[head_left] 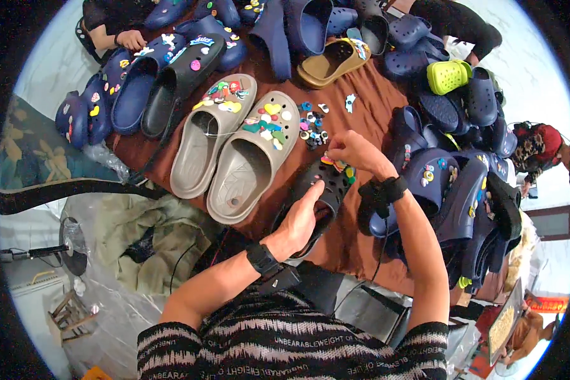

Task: Decorate clogs by attaching various colorful charms and accessories to the holes in the shoes.

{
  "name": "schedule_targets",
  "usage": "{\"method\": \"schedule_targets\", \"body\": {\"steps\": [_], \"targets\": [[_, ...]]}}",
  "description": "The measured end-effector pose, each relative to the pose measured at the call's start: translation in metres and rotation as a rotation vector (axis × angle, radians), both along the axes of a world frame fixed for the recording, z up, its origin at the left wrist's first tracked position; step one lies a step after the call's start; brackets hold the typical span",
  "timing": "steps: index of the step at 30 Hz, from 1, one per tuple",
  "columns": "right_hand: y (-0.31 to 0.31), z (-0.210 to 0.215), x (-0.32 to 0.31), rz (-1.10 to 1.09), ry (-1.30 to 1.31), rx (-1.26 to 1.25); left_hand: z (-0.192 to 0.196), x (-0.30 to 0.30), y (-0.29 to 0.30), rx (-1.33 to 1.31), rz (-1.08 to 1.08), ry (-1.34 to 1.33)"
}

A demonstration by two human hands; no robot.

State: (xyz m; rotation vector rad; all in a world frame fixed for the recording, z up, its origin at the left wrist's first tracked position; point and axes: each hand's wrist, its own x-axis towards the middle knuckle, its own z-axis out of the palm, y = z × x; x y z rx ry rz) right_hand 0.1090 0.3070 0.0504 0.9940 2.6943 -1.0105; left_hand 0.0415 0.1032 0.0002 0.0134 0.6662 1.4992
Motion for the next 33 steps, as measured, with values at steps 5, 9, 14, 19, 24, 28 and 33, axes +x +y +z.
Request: {"method": "schedule_targets", "body": {"steps": [5,9,14,19,24,28,33], "targets": [[-0.019,0.023,-0.010,-0.047,-0.144,0.021,-0.001,-0.002,0.000,0.019,-0.006,0.006],[-0.026,0.013,-0.016,-0.003,-0.312,0.269,0.000,-0.002,-0.001,-0.009,-0.055,-0.019],[-0.039,0.004,-0.015,0.069,-0.255,0.563,-0.004,-0.001,0.003,0.034,-0.001,-0.030],[-0.028,0.011,0.003,-0.019,-0.071,0.234,0.002,-0.003,0.008,0.031,-0.013,-0.088],[-0.027,0.005,0.005,0.008,0.048,0.200,-0.001,-0.006,0.008,0.009,-0.016,-0.146],[-0.022,0.004,-0.001,-0.217,-0.102,-0.096,-0.007,-0.007,0.008,-0.018,0.000,-0.148],[-0.026,0.003,-0.007,-0.147,-0.118,0.051,-0.005,-0.009,0.006,-0.009,-0.019,-0.137]]}}
